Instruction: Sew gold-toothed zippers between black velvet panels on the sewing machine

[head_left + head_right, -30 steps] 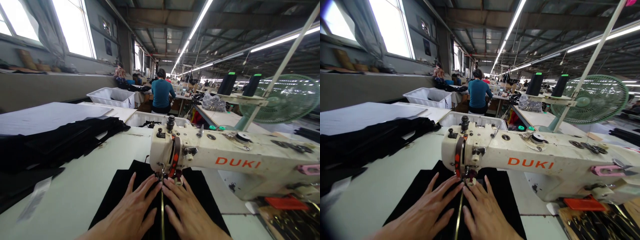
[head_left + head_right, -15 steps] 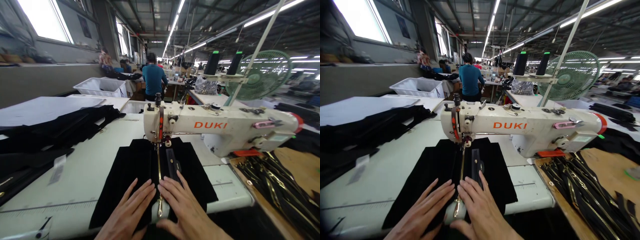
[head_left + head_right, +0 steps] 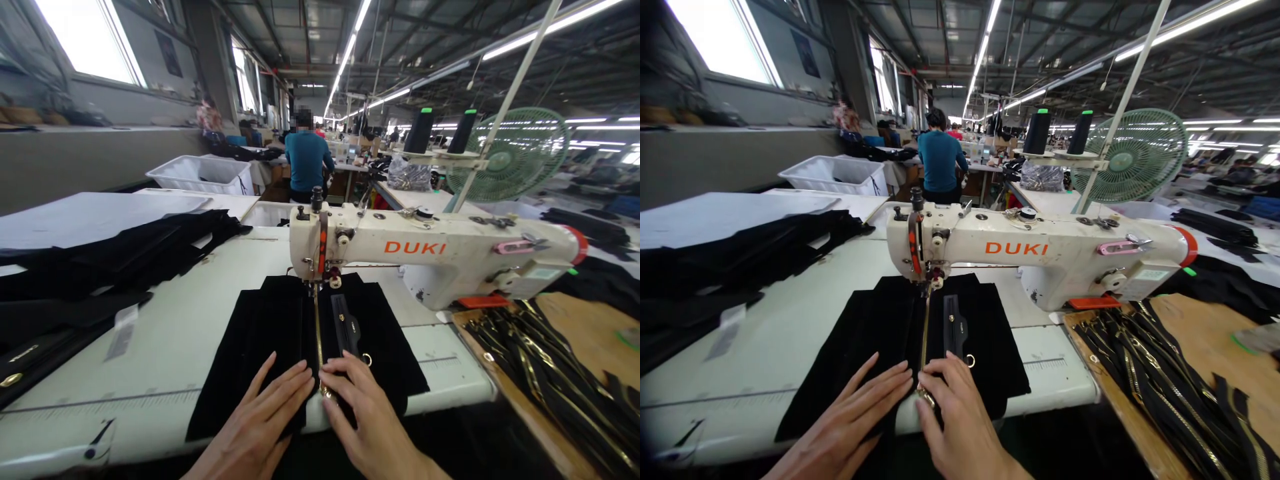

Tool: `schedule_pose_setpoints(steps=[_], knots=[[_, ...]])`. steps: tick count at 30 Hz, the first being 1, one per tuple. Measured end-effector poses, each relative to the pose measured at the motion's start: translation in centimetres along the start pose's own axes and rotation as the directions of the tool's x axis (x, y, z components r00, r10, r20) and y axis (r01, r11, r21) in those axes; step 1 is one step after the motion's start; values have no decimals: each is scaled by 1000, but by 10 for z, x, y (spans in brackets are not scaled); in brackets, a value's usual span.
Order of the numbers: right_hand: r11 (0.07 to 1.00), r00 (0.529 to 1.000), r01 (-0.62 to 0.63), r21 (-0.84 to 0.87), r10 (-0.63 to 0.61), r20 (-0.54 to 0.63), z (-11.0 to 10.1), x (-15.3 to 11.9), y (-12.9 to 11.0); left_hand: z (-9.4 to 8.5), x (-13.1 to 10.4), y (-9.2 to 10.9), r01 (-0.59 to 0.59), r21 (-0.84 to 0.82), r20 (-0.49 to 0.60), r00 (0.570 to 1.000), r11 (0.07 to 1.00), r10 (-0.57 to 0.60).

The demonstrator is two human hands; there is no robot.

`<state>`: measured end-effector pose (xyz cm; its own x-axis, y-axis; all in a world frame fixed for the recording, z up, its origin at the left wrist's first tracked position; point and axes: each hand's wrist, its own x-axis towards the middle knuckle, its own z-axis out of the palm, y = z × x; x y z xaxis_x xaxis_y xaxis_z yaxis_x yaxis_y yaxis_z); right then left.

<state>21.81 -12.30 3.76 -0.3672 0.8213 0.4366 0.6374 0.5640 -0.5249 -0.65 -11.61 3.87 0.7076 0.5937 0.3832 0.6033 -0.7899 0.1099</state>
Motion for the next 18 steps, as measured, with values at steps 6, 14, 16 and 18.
schedule_pose_setpoints(steps=[6,14,16,18], knots=[[997,991,-27,71,36,-131,11,8,2,-4,1,2,15,19,15,1000,1000,-15],[999,989,28,40,-22,-147,12,13,1,-5,1,3,-19,43,-4,1000,999,19],[998,990,41,50,-34,-137,11,11,2,-5,3,1,-46,63,21,999,997,44],[999,993,17,35,-13,-119,9,8,2,-8,5,0,-67,76,44,997,995,63]])
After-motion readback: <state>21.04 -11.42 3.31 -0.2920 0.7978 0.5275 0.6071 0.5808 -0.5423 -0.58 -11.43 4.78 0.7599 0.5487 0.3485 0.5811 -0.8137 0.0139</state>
